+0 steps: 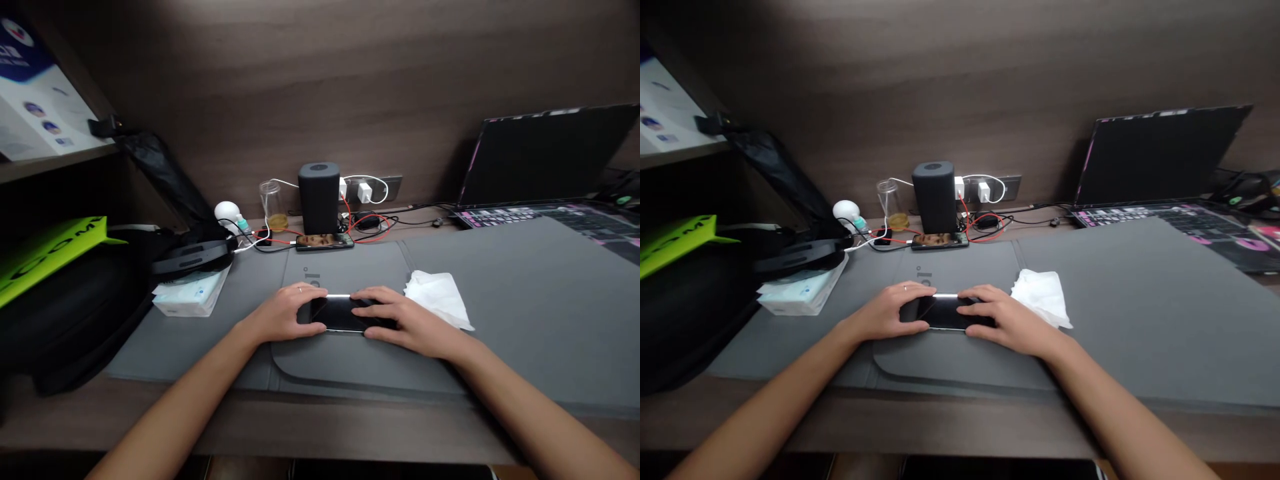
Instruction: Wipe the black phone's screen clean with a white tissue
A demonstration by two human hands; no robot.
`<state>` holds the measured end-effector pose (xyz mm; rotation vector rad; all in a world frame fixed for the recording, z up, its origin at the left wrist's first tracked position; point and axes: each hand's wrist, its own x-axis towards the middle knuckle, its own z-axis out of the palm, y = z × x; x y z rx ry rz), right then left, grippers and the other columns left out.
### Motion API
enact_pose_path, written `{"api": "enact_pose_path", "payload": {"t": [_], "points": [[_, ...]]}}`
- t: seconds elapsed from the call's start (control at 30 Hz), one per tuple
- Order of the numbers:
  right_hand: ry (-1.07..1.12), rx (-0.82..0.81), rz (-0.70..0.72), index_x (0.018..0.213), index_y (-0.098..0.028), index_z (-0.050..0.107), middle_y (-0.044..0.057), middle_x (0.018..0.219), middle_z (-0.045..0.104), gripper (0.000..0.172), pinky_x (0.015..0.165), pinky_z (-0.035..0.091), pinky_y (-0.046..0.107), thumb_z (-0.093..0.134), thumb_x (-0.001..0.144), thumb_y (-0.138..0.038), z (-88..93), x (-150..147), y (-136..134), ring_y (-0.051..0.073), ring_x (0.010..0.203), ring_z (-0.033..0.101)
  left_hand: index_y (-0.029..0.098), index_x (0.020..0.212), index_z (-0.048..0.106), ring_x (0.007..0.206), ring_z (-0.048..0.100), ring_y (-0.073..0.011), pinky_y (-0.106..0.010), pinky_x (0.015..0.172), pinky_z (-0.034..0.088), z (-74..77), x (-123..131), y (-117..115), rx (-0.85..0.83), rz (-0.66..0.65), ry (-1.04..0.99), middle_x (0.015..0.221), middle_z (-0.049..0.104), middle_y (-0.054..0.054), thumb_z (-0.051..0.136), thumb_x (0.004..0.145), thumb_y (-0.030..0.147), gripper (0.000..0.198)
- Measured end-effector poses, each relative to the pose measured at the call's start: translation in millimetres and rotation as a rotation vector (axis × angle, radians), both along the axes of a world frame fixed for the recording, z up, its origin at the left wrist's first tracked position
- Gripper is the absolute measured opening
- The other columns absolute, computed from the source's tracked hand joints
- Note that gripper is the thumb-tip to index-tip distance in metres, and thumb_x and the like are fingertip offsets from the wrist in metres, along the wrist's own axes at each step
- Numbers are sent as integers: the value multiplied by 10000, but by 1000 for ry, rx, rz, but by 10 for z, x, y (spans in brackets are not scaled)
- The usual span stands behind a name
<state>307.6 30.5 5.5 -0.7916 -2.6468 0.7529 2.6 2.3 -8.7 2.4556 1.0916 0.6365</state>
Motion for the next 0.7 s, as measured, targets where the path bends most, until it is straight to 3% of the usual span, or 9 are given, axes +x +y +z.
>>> {"api": "enact_pose_path", "payload": {"t": [0.27, 0.53, 0.7], "points": [[11, -12, -5, 1312, -302, 662, 90, 1449, 553, 439, 1099, 415, 528, 576, 947, -529, -4, -9, -14, 312, 1330, 488, 270, 1317, 592, 1243, 592, -265, -467, 1059, 478, 11, -9, 24, -23, -20, -22, 1297, 678, -63, 711, 851, 433, 508], [-70, -17, -126, 1504, -266, 443, 132, 1510, 467, 822, 1106, 405, 540, 674, 818, -654, 112, 199, 15, 348, 1356, 459, 261, 1301, 601, 1245, 592, -254, -454, 1070, 475, -22, -34, 40, -34, -22, -22, 1318, 668, -64, 729, 839, 429, 509], [-97, -30, -113, 1418, -249, 561, 130, 1426, 546, 705, 1081, 428, 525, 653, 839, -641, 132, 264, 53, 345, 1293, 515, 257, 1223, 644, 1250, 594, -257, -460, 1066, 476, -24, -36, 49, -31, -26, -23, 1331, 664, -70, 726, 841, 442, 432]]}}
